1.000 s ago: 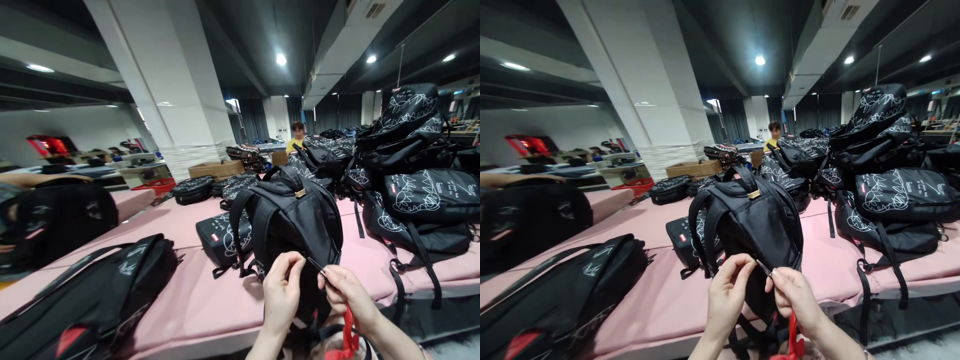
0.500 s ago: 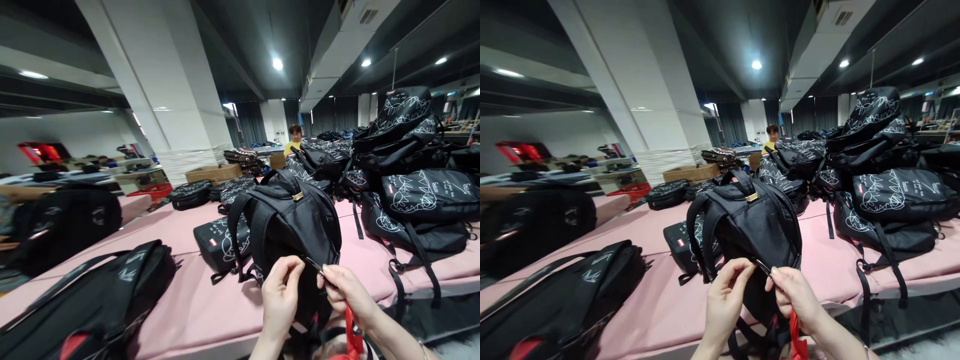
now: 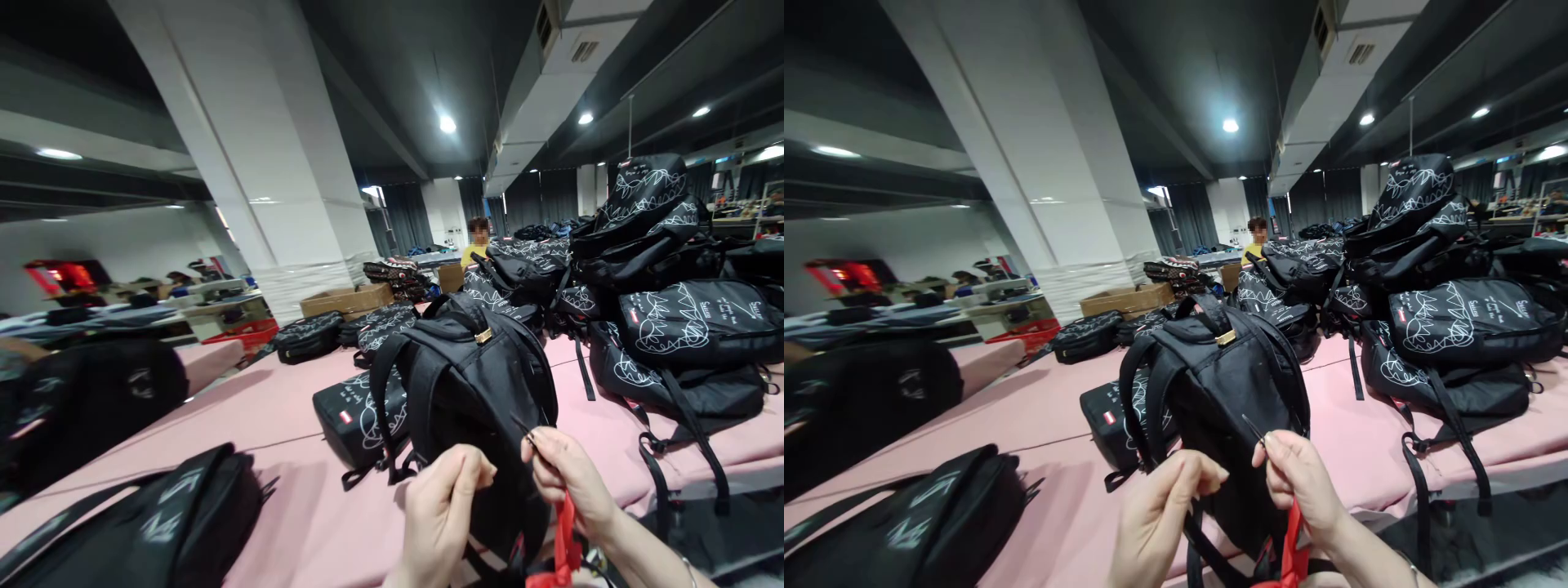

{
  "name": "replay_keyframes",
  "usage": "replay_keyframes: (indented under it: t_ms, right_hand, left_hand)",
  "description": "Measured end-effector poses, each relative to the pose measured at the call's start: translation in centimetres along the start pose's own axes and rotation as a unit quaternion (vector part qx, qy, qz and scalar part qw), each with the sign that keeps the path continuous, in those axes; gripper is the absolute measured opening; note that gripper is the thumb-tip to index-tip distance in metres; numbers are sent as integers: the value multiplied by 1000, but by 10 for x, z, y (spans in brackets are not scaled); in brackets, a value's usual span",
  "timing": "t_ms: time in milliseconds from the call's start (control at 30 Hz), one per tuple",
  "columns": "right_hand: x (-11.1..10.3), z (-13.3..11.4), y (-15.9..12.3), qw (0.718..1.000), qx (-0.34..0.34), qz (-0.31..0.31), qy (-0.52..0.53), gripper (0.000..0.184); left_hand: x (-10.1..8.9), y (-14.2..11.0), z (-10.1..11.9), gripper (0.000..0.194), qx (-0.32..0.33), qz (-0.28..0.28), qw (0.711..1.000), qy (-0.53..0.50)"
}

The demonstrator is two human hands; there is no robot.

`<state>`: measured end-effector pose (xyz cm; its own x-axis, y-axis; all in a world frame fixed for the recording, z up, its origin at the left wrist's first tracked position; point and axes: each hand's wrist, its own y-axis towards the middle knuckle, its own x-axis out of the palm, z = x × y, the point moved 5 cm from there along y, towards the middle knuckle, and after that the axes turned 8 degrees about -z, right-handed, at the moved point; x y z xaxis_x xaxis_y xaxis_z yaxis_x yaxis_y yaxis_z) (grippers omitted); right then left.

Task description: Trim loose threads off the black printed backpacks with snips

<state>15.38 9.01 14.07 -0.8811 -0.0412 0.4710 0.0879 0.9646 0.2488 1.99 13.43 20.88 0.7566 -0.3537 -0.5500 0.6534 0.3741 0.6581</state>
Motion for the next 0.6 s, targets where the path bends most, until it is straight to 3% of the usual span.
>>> replay_keyframes:
  t_ms: [67,100,133,200,300,367,500,600]
  right_hand:
    - [-2,-13,5,997,-51,28,-44,42]
    - [-2,-20,9,994,-76,44,-69,43]
    - [-2,-28,14,988,-101,61,-97,43]
    - [-1,-42,23,971,-150,94,-158,41]
    - [1,-59,37,935,-201,131,-260,36]
    - [1,-68,43,906,-226,147,-326,31]
    - [4,-80,50,855,-266,153,-418,26]
    - [9,-82,50,838,-268,148,-452,25]
  left_hand:
    - [-20,16,24,8,86,38,985,142]
    - [-30,27,33,17,104,79,966,225]
    - [-37,39,38,29,98,98,945,295]
    - [-44,66,38,37,56,71,921,379]
    - [-44,98,27,23,-30,-27,914,403]
    - [-43,110,21,15,-68,-61,910,404]
    - [-40,119,16,17,-92,-73,886,448]
    - [-38,120,13,17,-81,-58,890,446]
